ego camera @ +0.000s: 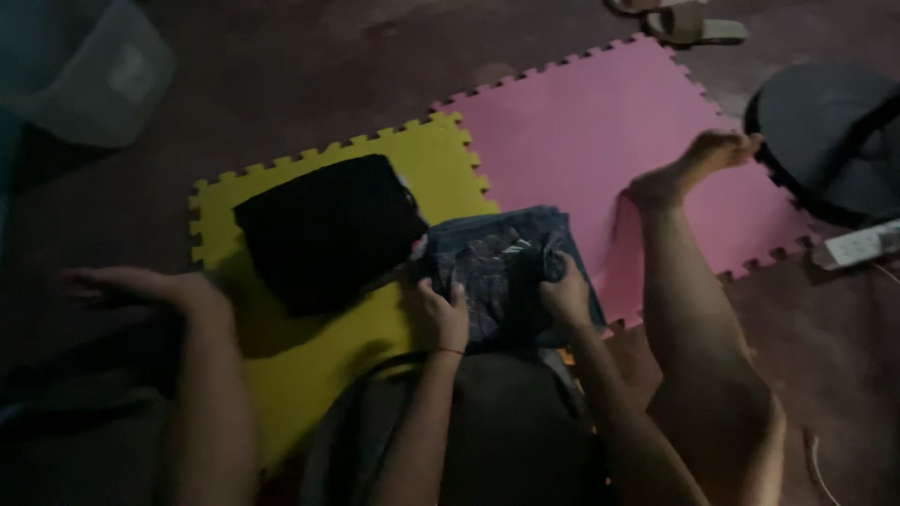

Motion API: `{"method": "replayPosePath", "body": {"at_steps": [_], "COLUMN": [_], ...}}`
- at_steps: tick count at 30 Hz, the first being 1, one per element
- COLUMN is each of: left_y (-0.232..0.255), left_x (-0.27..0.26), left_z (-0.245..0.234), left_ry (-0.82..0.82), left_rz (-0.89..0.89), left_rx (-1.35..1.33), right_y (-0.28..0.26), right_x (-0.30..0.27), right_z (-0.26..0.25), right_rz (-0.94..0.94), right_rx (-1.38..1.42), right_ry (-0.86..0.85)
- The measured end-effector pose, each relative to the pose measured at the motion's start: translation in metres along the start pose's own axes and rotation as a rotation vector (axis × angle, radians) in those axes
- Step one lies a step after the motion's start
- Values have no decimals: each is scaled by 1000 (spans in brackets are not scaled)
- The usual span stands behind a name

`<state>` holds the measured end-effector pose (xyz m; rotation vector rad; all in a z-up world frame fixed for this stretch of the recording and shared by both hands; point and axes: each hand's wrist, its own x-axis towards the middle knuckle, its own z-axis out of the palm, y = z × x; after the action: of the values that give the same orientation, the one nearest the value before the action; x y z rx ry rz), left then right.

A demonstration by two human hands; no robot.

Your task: The person puts several items of clothing into a backpack and a brown handbag while sitting on the floor.

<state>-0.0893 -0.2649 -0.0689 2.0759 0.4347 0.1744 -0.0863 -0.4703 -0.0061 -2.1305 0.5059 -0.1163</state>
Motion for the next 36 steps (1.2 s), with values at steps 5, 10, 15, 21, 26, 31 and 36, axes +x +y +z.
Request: {"method": "replayPosePath", "body": {"at_steps": [5,10,15,21,26,31,36], "left_y": [10,49,55,1,-71,-27,28], "left_x": [18,23,93,193,173,138,139], "left_z": [-24,-62,-179,-237,-224,-179,-141], "left_ry": [-173,-392,-123,-73,137,431,228], "left_rz": [-217,-384,-133,-110,-117,274,627], "left_rx": [-510,-879,-714,-265,-151,18,1005], "right_y": [-99,-234,-287,-265,-196,-186,-203], "right_x": [-2,-25,-12,36,39,6,-4], "right_z": [-16,-36,-26,67,139,156,209], "right_rz": [103,-39,-106,131,-439,-817,-1067], "right_rx": [411,689,943,447,-46,-19,-109], "right_ry": [-283,-588,-725,-520,-155,4,-292]}}
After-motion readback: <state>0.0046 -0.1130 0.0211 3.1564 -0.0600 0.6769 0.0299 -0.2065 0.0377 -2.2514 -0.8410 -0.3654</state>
